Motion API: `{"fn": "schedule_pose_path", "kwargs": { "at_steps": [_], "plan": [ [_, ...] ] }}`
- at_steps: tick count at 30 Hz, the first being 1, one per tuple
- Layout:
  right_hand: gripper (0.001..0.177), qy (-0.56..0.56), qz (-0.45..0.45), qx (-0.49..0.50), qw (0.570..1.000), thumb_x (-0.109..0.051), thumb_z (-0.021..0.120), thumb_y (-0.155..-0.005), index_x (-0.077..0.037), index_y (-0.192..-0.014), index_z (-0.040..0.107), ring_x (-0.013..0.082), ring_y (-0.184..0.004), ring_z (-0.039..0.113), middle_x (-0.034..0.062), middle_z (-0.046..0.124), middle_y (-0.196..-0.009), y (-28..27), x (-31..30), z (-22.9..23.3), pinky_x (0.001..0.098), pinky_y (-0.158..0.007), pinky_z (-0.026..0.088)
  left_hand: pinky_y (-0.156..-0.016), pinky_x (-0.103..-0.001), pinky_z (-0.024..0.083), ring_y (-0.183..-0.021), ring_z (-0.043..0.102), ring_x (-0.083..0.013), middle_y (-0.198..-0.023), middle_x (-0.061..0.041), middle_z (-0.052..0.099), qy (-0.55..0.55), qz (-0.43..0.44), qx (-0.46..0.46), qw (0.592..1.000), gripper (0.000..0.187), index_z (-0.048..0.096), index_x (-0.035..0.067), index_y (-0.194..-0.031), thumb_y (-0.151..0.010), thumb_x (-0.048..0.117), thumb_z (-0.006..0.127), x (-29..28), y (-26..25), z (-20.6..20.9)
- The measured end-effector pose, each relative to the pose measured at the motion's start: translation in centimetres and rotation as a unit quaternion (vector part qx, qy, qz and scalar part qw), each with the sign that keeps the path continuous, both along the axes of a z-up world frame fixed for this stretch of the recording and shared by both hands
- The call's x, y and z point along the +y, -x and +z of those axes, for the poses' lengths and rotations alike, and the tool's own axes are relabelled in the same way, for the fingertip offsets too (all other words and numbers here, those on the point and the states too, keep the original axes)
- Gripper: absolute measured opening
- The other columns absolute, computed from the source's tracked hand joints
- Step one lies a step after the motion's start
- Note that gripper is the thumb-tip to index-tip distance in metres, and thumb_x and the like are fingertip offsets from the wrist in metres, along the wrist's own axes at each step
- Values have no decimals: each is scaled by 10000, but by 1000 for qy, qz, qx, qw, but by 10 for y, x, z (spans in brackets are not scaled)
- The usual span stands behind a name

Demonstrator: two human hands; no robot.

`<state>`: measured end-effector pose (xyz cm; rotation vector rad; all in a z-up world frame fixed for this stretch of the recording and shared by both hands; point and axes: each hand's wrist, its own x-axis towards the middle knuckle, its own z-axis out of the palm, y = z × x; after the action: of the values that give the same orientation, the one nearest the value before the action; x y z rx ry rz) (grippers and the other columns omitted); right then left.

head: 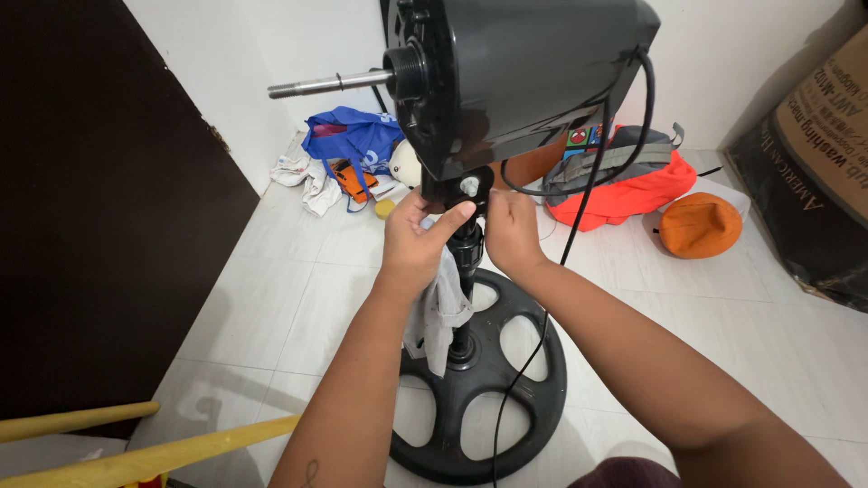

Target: The person removes the front grille of a standing electric fan, then detaches the fan blades and the rear grille. They wipe the exposed motor housing and stand with a cloth. The fan remains disassembled at the end of the clip.

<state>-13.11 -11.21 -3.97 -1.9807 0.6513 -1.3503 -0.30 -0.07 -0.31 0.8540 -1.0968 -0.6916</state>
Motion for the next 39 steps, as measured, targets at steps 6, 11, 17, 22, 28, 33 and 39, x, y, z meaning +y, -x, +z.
{"fn": "schedule_pose_path", "kwargs": {
  "at_steps": [6, 11, 17, 22, 28, 33, 39],
  "plan": [
    [373, -390, 25, 60, 918, -336, 392, -1036, -48, -892, 580, 190, -608, 434, 58, 516, -700, 6, 9, 21, 403, -506, 318, -908, -277, 540, -968, 673, -109, -1041, -53, 737, -6, 25, -33, 999, 266, 706, 2, -1127, -901, 109, 797, 5, 2, 3],
    [460, 113, -37, 42, 992, -377, 393, -1114, -20, -952, 635, 298, -691, 609, 144, 608, -765, 21, 24, 26, 415, -625, 466, -882, -270, 543, -950, 667, -100, -1031, -46, 730, -6, 26, -41, 999, 274, 697, -1, -1128, -897, 105, 799, 4, 2, 8],
    [407, 397, -24, -22, 917, -293, 385, -1078, -7, -987, 659, 391, -739, 607, 192, 629, -857, 9, -1, 38, 473, -667, 459, -857, -264, 544, -931, 664, -98, -1031, -47, 727, -15, 11, -21, 1000, 283, 694, 3, -1141, -891, 98, 787, 2, 1, 8],
    [333, 316, -19, -20, 948, -178, 414, -1039, 1, -989, 691, 368, -693, 606, 177, 628, -808, 4, -1, 29, 452, -649, 473, -887, -262, 550, -961, 677, -93, -1046, -43, 729, 0, 9, -5, 1000, 271, 686, 8, -1132, -898, 96, 791, -2, -1, 1],
    [303, 190, 11, 9, 982, -131, 428, -1035, 0, -845, 624, 352, -671, 585, 170, 583, -735, 5, -3, 14, 429, -634, 431, -868, -251, 549, -941, 664, -86, -1030, -38, 727, -5, 9, -16, 1000, 262, 697, 10, -1137, -914, 102, 800, 0, -1, 0],
    [337, 75, 22, 14, 997, -152, 424, -1032, 36, -803, 583, 262, -601, 522, 134, 546, -660, 3, -3, 2, 399, -598, 420, -842, -245, 558, -923, 670, -71, -1025, -28, 731, -8, 2, 7, 1000, 274, 689, 24, -1134, -899, 113, 796, 2, 2, 2],
    [393, -63, -4, 69, 996, -169, 448, -975, 49, -650, 485, 196, -515, 461, 116, 505, -547, 8, -11, -9, 379, -517, 381, -857, -248, 565, -927, 680, -76, -1017, -31, 735, -5, 0, 13, 1000, 267, 679, 21, -1125, -898, 100, 796, 0, 2, -1]
  ]
}}
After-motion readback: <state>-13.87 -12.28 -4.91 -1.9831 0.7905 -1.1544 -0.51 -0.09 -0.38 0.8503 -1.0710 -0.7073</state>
